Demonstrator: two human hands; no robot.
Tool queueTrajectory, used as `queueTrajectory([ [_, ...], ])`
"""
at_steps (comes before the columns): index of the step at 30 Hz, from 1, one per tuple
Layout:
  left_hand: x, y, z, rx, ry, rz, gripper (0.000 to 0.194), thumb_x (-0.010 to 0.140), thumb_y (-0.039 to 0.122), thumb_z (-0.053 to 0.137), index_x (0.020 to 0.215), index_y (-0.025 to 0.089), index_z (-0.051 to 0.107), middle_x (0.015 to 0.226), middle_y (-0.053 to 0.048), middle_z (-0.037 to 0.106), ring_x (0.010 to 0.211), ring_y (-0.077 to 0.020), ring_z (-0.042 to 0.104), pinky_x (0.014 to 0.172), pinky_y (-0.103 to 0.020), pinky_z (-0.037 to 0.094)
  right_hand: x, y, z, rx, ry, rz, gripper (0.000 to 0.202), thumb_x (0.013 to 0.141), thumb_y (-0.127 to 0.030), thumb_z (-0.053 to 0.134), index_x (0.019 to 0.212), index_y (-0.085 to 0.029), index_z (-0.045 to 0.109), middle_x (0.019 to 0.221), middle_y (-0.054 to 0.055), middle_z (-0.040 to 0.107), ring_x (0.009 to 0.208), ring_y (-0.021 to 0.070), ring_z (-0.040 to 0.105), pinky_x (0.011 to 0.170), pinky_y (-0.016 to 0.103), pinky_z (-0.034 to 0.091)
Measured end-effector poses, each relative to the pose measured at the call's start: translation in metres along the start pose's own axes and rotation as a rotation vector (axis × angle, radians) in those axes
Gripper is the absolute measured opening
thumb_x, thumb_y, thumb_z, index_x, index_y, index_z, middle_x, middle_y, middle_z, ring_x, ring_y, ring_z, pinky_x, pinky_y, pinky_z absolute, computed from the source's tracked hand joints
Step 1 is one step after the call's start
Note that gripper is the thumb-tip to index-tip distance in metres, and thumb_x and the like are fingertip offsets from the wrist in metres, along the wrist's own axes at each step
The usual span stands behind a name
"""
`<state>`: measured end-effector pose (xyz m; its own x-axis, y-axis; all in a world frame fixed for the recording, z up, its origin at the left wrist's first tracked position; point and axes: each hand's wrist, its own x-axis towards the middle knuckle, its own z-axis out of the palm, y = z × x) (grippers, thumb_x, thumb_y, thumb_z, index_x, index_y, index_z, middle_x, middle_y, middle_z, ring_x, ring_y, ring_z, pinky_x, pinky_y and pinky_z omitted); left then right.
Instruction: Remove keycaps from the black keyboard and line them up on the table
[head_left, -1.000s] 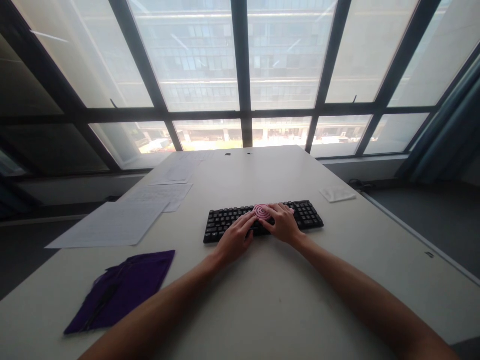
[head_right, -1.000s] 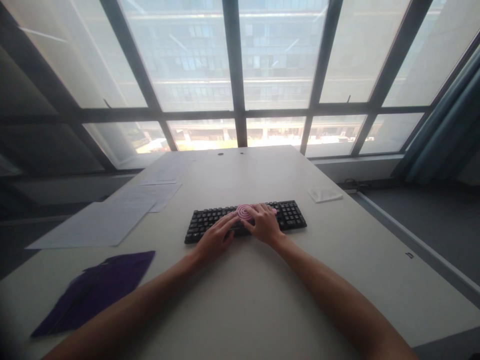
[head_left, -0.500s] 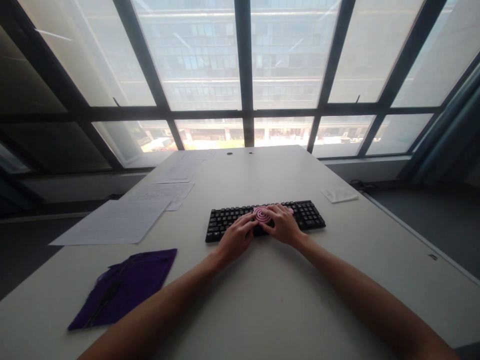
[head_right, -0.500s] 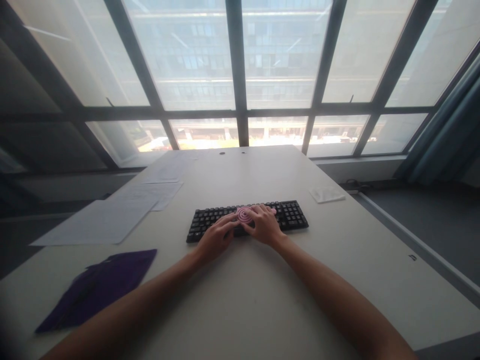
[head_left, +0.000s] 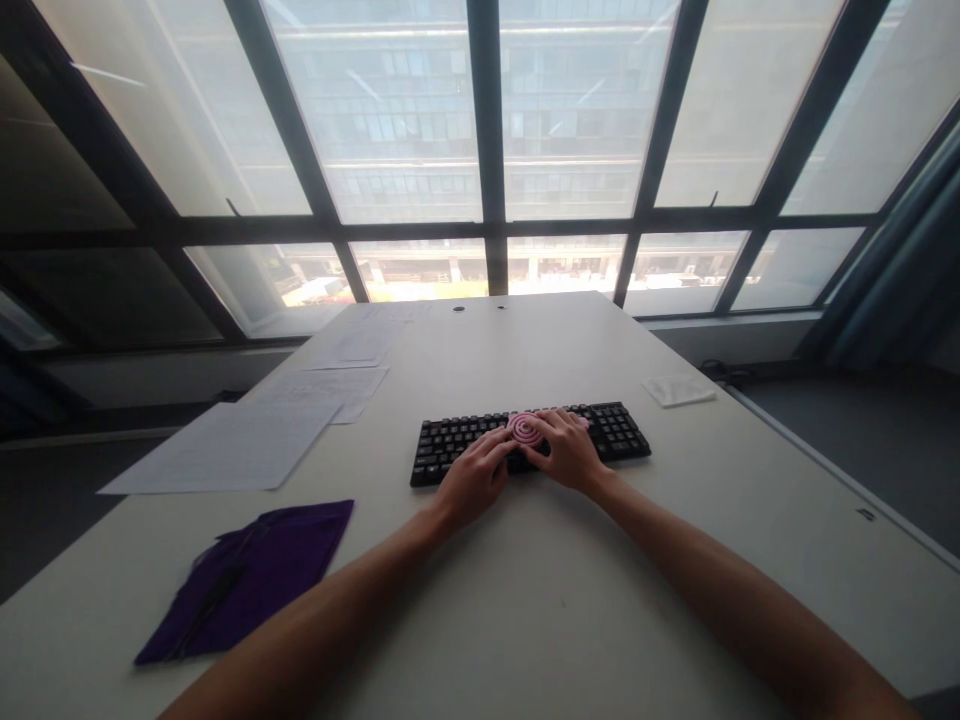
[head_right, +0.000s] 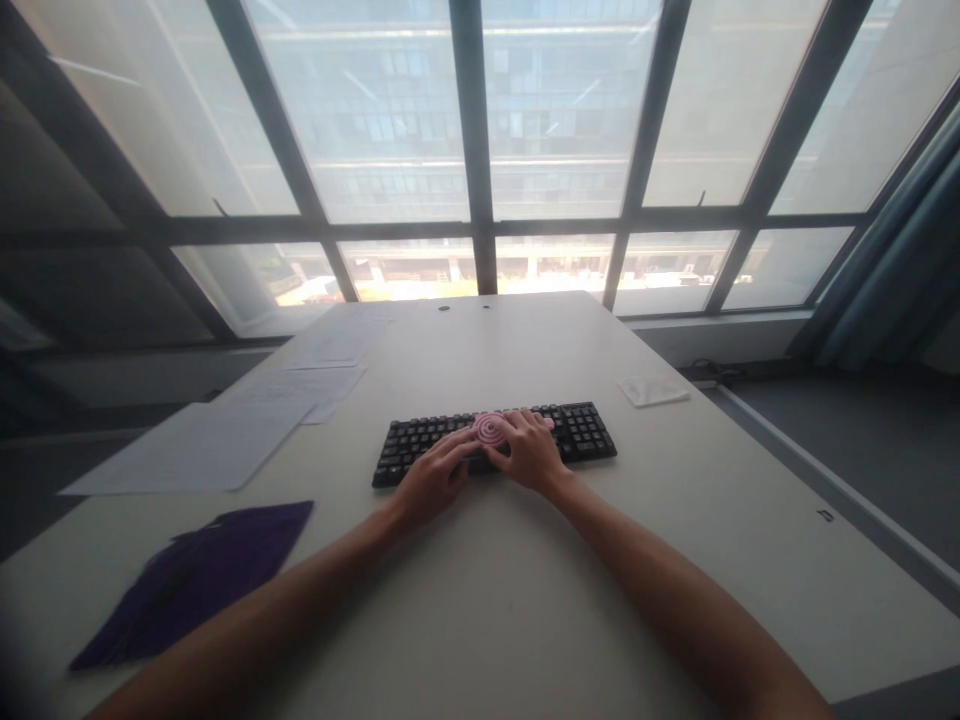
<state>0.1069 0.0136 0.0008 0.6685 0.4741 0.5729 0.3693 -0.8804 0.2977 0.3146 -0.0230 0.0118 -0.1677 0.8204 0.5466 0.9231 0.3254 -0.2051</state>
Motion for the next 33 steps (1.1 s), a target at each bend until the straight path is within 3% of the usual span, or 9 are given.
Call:
queueTrajectory([
  [14, -0.0012, -0.0012, 0.0017, 0.013, -0.022, -0.017, 0.045, 0.089, 0.007, 0.049, 0.13, 0.022, 0.058, 0.144, -0.008, 0.053, 0.136, -0.0245, 0.046, 0.114, -0.048, 0.042, -0.0001, -0.0003, 0.0017, 0.009, -0.003, 0.006, 0.039, 0.088, -0.04, 0.063, 0.123, -0.023, 0.064, 0.12, 0.009, 0.065, 0.109, 0.0274, 0.054, 0.095, 0.039, 0.04],
  [24, 0.0004, 0.0005, -0.0019, 0.007, 0.054, 0.036, 0.038, 0.087, 0.005, 0.052, 0.119, 0.022, 0.065, 0.134, -0.008, 0.06, 0.129, -0.0233, 0.053, 0.109, -0.045, 0.047, -0.0018, 0.0024, 0.0041, 0.041, 0.026, -0.056, 0.041, 0.085, -0.039, 0.068, 0.123, -0.024, 0.063, 0.117, 0.009, 0.065, 0.107, 0.0284, 0.055, 0.092, 0.041, 0.041],
  [33, 0.0004, 0.0028, -0.0022, 0.016, 0.012, -0.008, 0.033, 0.089, 0.007, 0.051, 0.117, 0.021, 0.063, 0.133, -0.009, 0.059, 0.126, -0.0243, 0.054, 0.107, -0.046, 0.048, -0.0013, 0.0033, 0.006, 0.054, 0.021, -0.054, 0.041, 0.086, -0.039, 0.067, 0.123, -0.023, 0.063, 0.117, 0.01, 0.065, 0.106, 0.0283, 0.055, 0.092, 0.042, 0.041],
])
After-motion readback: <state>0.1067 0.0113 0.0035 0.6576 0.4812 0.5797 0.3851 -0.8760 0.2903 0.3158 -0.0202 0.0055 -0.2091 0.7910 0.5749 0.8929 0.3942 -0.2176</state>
